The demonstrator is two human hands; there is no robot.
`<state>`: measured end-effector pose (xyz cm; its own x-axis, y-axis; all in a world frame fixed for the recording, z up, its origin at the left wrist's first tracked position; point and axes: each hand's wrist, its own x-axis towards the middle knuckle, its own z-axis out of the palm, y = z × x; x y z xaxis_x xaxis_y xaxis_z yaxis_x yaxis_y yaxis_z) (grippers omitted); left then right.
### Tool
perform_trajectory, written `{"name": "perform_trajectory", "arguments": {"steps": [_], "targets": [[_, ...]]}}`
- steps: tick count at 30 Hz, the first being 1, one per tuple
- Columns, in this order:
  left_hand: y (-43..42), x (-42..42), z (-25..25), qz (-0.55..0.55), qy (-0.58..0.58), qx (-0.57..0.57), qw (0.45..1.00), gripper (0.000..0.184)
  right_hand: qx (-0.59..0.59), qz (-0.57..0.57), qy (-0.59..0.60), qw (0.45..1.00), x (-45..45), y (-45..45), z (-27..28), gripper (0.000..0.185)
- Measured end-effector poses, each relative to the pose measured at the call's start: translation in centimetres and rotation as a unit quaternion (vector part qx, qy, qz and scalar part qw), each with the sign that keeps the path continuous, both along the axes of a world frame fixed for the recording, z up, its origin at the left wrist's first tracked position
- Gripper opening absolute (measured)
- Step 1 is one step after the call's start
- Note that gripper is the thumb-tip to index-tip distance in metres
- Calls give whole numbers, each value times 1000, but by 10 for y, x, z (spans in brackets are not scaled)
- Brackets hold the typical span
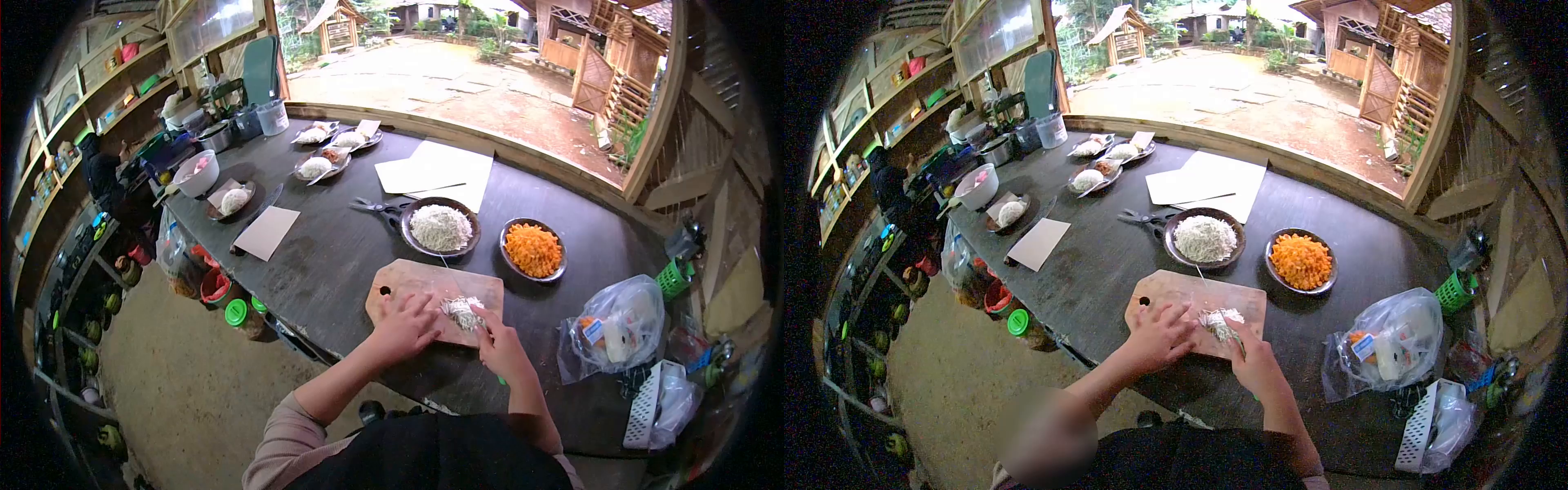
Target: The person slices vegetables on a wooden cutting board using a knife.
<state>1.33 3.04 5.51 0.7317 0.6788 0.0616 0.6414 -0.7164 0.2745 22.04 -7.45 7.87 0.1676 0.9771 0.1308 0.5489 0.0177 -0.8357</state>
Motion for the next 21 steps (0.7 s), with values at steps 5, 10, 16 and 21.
{"name": "perform_trajectory", "arguments": {"steps": [5,10,16,21], "targets": [[23,13,-28,-23,-26,78,996,43,22,9,-27,999,2,2,-3,38],[43,27,-11,-77,-34,150,985,28,-106,-24,17,994,-5,-4,25,35],[58,37,10,-166,-6,175,970,16,33,2,-41,999,2,-2,1,38],[63,44,10,-192,9,215,958,19,45,5,-30,999,2,-2,0,39]]}}
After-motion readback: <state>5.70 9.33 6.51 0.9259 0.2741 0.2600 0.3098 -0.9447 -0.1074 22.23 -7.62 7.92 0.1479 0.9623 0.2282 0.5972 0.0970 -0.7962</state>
